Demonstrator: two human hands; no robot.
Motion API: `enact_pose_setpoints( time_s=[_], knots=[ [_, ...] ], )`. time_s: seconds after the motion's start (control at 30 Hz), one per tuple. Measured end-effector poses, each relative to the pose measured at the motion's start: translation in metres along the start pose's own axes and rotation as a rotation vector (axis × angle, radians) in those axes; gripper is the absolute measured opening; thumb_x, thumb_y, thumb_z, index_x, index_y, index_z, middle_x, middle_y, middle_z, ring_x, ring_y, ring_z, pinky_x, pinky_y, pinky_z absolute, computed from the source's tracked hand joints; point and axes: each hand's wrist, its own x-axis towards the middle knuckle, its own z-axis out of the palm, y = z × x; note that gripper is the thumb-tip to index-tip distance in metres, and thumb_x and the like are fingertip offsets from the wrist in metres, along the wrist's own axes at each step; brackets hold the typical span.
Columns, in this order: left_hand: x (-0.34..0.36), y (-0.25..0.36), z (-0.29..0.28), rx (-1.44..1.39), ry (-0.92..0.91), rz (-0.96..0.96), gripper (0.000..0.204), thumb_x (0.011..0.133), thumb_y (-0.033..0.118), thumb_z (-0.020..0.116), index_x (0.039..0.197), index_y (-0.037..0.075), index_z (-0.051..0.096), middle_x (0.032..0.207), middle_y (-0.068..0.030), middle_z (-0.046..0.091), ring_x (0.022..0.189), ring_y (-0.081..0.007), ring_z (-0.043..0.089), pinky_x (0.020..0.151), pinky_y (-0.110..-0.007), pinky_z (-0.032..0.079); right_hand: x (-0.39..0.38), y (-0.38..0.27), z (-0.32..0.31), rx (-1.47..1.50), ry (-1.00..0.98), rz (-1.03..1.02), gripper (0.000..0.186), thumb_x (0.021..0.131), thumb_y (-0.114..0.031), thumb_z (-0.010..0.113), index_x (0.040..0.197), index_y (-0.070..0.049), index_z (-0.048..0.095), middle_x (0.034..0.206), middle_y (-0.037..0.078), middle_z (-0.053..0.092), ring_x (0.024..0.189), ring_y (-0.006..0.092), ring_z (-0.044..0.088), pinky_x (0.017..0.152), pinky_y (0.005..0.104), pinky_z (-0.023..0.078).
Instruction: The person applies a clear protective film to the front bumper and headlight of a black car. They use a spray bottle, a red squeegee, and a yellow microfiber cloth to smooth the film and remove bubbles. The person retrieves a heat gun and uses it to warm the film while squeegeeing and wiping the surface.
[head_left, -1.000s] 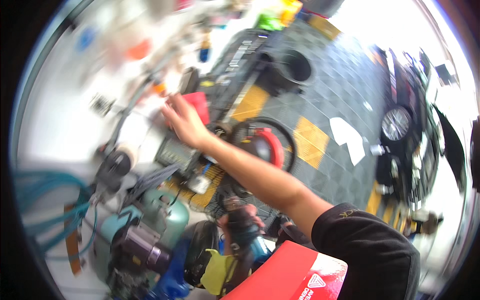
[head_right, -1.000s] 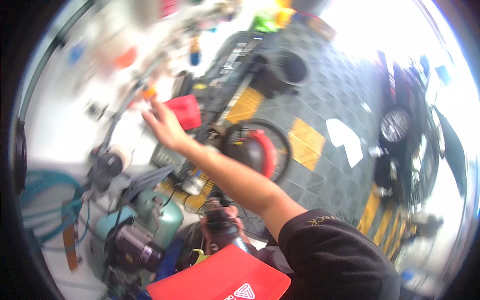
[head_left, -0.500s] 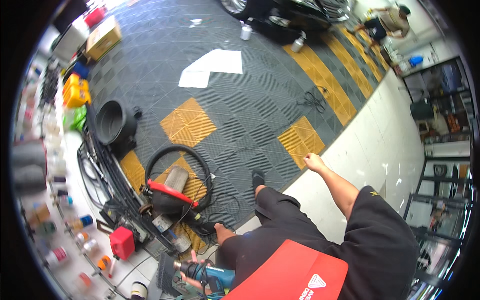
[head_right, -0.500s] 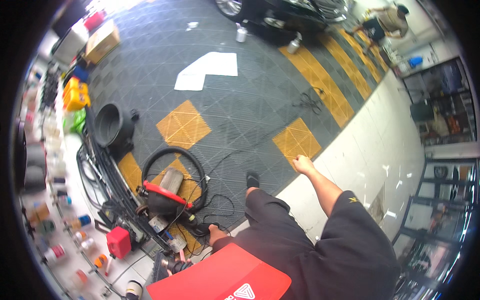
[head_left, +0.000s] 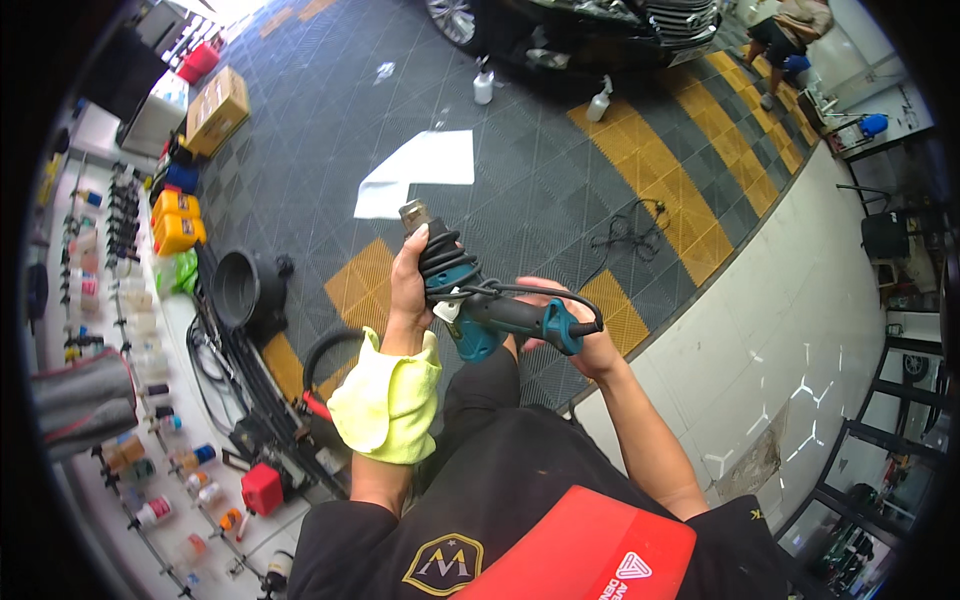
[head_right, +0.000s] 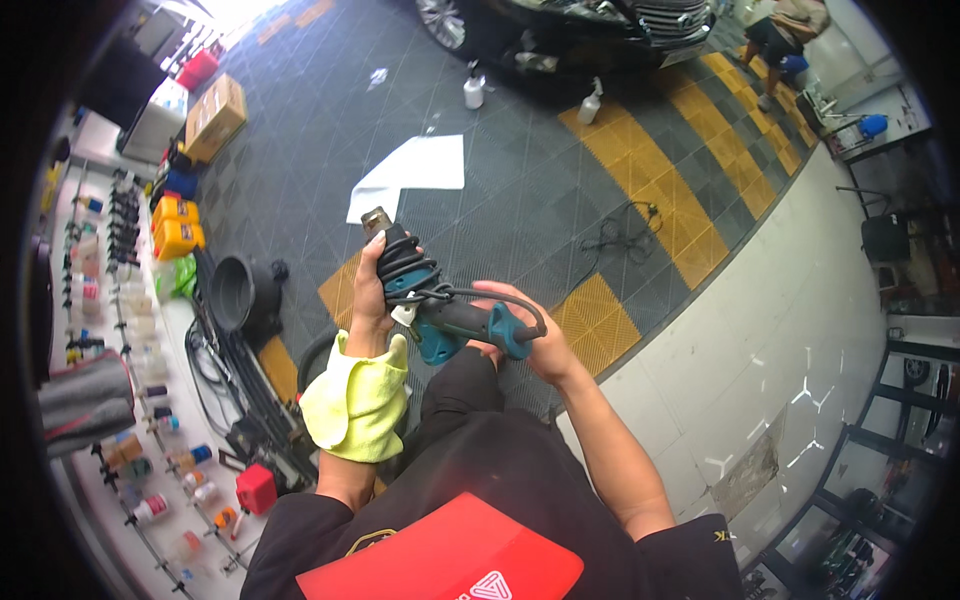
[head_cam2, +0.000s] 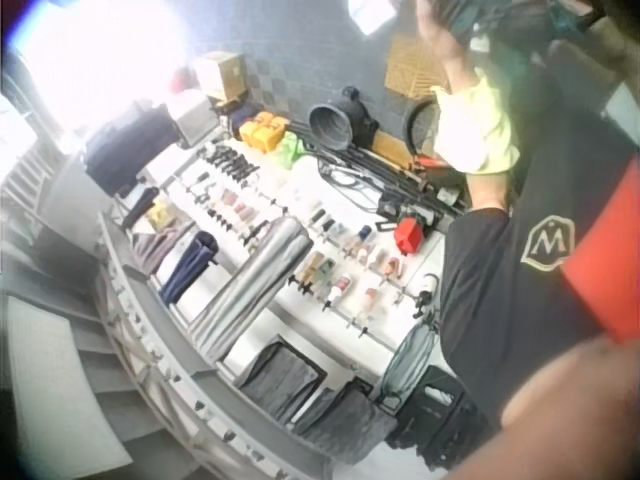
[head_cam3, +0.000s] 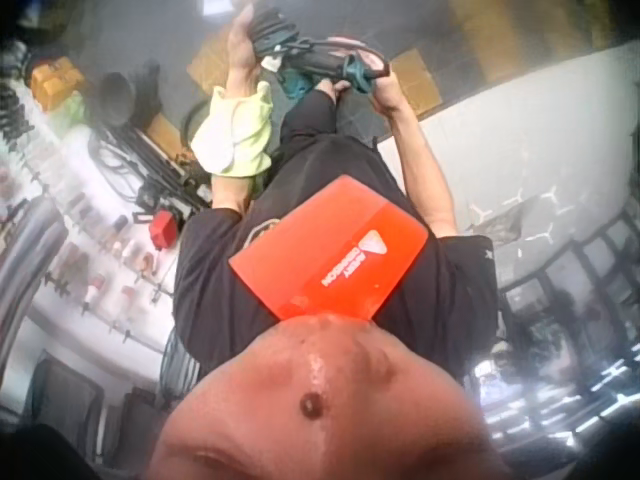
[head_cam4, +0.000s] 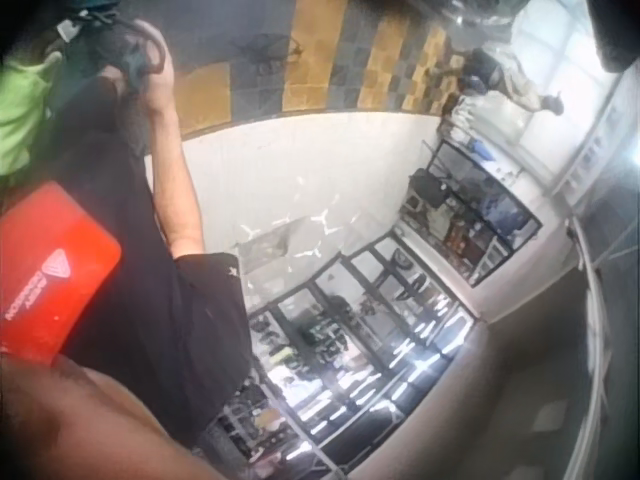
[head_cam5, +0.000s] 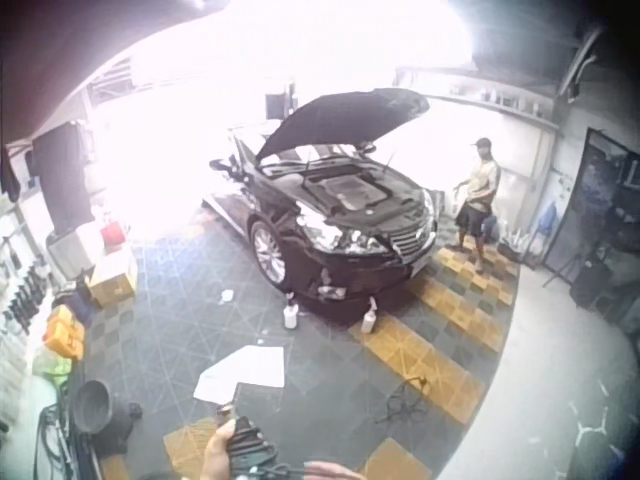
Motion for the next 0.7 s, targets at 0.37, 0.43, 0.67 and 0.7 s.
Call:
enact_pose_setpoints(
  time_s=[0.37,0.43,0.67,0.7],
  knots=[
    [0.244,0.0,0.186,0.346,-0.139,0.043,0.026,0.093,0.022,0.076,0.109,0.004,0.067,0.093,0.0005,0.068,0.079,-0.0063,0.062,0.074,-0.025,0.052,0.171,-0.214,-0.165,-0.813,-0.083,0.077,0.035,0.096,-0.033,0.07,0.113,-0.002,0.072,0.107,0.009,0.069,0.095,0.0179,0.066,0.079,0.0336,0.053],
    [0.272,0.015,0.224,0.503,-0.175,0.072,0.027,0.091,0.022,0.078,0.108,0.004,0.068,0.092,0.0005,0.069,0.081,-0.0058,0.062,0.075,-0.025,0.052,0.193,-0.241,-0.165,-1.203,-0.105,-0.075,0.033,0.089,-0.033,0.075,0.099,-0.002,0.074,0.095,0.013,0.066,0.09,0.0273,0.066,0.078,0.0389,0.052],
    [0.389,0.039,0.327,0.753,-0.202,0.205,0.042,0.084,0.025,0.084,0.116,0.002,0.069,0.093,-0.0023,0.072,0.082,-0.0078,0.065,0.075,-0.026,0.054,0.266,-0.279,-0.265,-0.455,0.197,-0.118,0.014,0.094,-0.01,0.074,0.088,0.003,0.071,0.087,0.002,0.058,0.079,0.01,0.056,0.069,0.0254,0.044],
    [0.4,0.041,0.345,0.772,-0.149,0.248,0.043,0.084,0.025,0.084,0.116,0.001,0.069,0.091,-0.0023,0.072,0.08,-0.0081,0.065,0.074,-0.027,0.054,0.27,-0.283,-0.276,-0.464,0.229,-0.205,0.014,0.094,-0.009,0.073,0.087,0.003,0.07,0.088,0.002,0.058,0.078,0.0099,0.056,0.069,0.0251,0.044]
  ],
)
